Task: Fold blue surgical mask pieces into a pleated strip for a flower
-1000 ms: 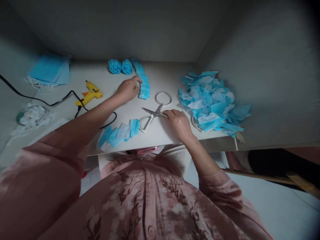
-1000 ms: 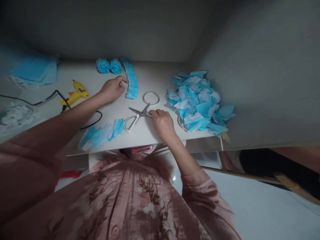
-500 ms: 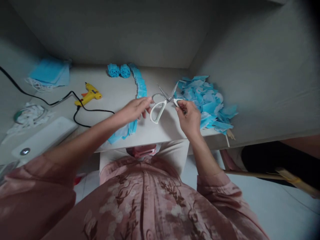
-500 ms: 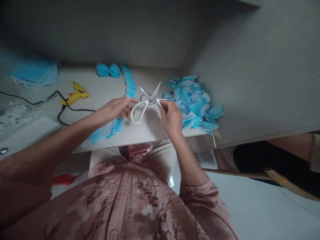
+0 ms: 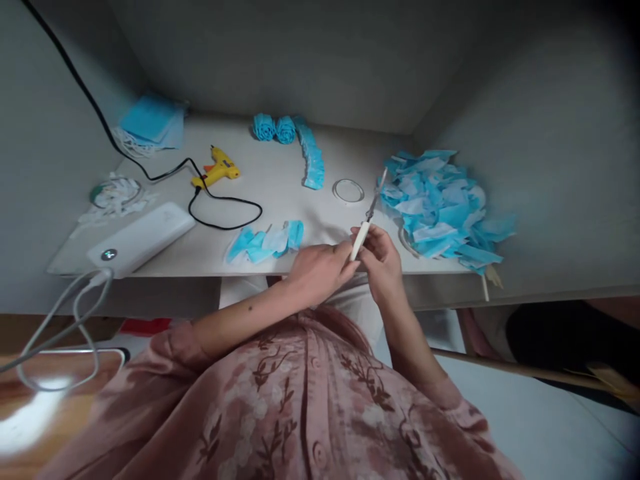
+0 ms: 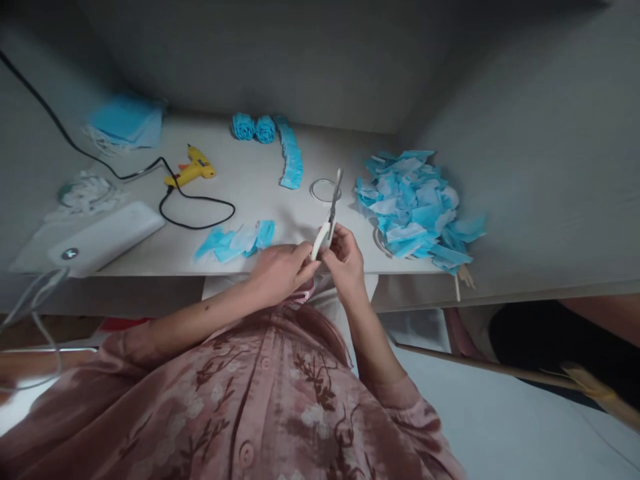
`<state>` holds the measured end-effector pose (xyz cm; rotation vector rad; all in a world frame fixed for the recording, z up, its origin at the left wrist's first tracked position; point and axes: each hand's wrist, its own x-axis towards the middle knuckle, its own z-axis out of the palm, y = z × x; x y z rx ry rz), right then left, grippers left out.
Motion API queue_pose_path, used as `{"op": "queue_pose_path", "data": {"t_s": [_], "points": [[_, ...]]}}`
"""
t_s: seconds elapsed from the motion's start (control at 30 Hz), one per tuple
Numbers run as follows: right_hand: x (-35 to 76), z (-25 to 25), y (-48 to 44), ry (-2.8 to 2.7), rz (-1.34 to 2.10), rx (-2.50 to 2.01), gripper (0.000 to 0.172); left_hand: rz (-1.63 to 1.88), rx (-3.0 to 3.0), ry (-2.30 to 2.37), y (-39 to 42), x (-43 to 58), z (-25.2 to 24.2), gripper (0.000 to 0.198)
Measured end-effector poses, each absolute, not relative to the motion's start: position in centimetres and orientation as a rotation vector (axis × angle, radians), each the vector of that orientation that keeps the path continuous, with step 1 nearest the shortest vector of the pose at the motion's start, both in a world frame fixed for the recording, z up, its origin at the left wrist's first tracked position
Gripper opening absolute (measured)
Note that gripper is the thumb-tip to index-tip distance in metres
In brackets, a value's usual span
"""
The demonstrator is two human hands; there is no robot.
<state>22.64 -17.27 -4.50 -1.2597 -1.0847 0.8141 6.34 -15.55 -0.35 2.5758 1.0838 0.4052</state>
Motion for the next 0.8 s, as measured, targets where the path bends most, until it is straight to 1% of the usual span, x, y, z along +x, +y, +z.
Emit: {"op": "queue_pose_path", "data": {"t_s": [0.1,0.17,0.27,0.33,0.4,0.57,0.7,0.8], "points": [[23.4,-5.1,-17.3,-1.051,0.753,-1.295,0.045,0.528,2.605,0.9,-15.5,3.7,-0.2,0.035],[24.4,-4.9,-17.5,-1.047,0.676,-1.311,0.043,0.662,2.589,0.869,-15.2,0.5,-0.6,0.032],[26.1,-4.5,-18.1,-1.06,0.584,-1.373,0.042,0.812,2.552,1.176,-14.7,-4.9,-2.1,0.033],[26.9,-4.3,-18.7,-1.083,0.553,-1.427,0.041,0.818,2.526,1.375,-14.6,-7.8,-3.4,0.035],[27.4,-4.4,-19.2,-1.119,0.529,-1.482,0.044,0.783,2.512,1.461,-14.7,-9.4,-4.5,0.038],[27.7,-4.7,-19.3,-1.246,0.399,-1.64,0.052,0.79,2.53,1.413,-14.9,-8.7,-5.6,0.04],[27.5,-4.1,-18.2,-1.352,0.303,-1.729,0.051,0.772,2.536,1.306,-14.0,-6.4,-5.2,0.041],[27.3,-3.4,-16.5,-1.434,0.212,-1.788,0.047,0.73,2.551,1.244,-13.0,-5.1,-4.9,0.042]]}}
